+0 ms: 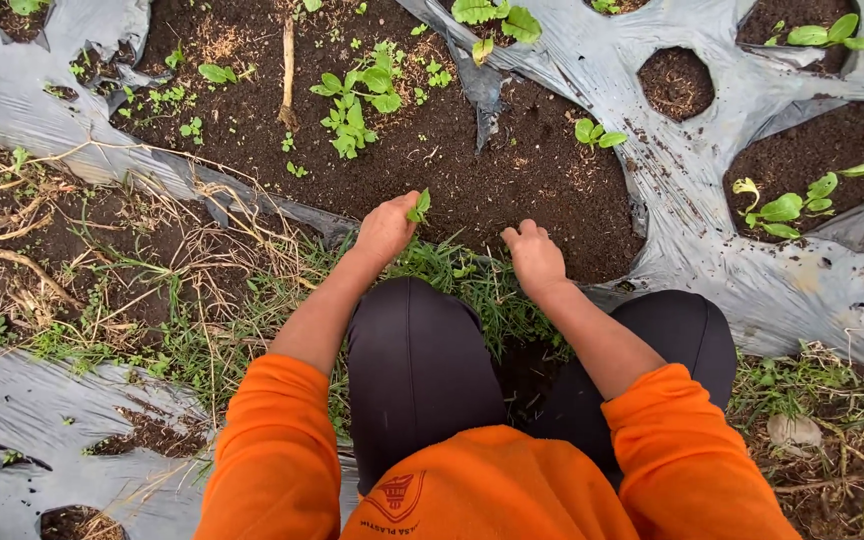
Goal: Weeding a garden bed through holes in plastic mulch
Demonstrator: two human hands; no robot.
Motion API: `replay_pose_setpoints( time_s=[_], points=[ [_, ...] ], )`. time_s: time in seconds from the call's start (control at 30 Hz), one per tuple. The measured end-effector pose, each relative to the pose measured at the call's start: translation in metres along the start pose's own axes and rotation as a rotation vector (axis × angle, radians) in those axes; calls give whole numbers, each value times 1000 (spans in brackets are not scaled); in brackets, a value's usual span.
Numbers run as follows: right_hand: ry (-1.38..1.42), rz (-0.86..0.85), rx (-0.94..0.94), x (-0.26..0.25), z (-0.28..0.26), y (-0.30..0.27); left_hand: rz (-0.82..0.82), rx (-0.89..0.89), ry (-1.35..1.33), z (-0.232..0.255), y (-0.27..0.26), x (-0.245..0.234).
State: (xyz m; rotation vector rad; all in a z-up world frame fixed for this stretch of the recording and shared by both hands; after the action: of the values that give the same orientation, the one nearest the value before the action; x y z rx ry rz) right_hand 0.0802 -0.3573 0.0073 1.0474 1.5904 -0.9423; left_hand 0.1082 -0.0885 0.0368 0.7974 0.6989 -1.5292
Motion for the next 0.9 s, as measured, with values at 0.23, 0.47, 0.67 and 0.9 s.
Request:
replay_pose_setpoints(
  time_s=[0.23, 0.47, 0.67, 0.9],
  points=[
    [588, -155, 379, 10, 33, -12, 0, -34, -51, -4, -17, -11],
    [640, -60, 277, -27, -17, 1, -19, -118, -148, -14, -21, -25],
    [970, 5, 402, -101, -38, -12, -26, -206, -202, -40, -64, -17],
    [313, -596, 29, -70, -55, -68, -342, -396, -81, -56, -91, -46]
  ],
)
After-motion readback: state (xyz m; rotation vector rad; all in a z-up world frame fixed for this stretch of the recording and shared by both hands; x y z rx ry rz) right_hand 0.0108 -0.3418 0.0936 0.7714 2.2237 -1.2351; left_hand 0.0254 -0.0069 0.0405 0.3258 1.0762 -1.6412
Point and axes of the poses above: each hand's wrist, its own y-axis towards the middle knuckle, its own x-axis out of the palm, z = x × y, the point moved 7 cm from there along y, towards the middle knuckle, and after that the axes turned 11 degrees about z, right-handed, at the moved point
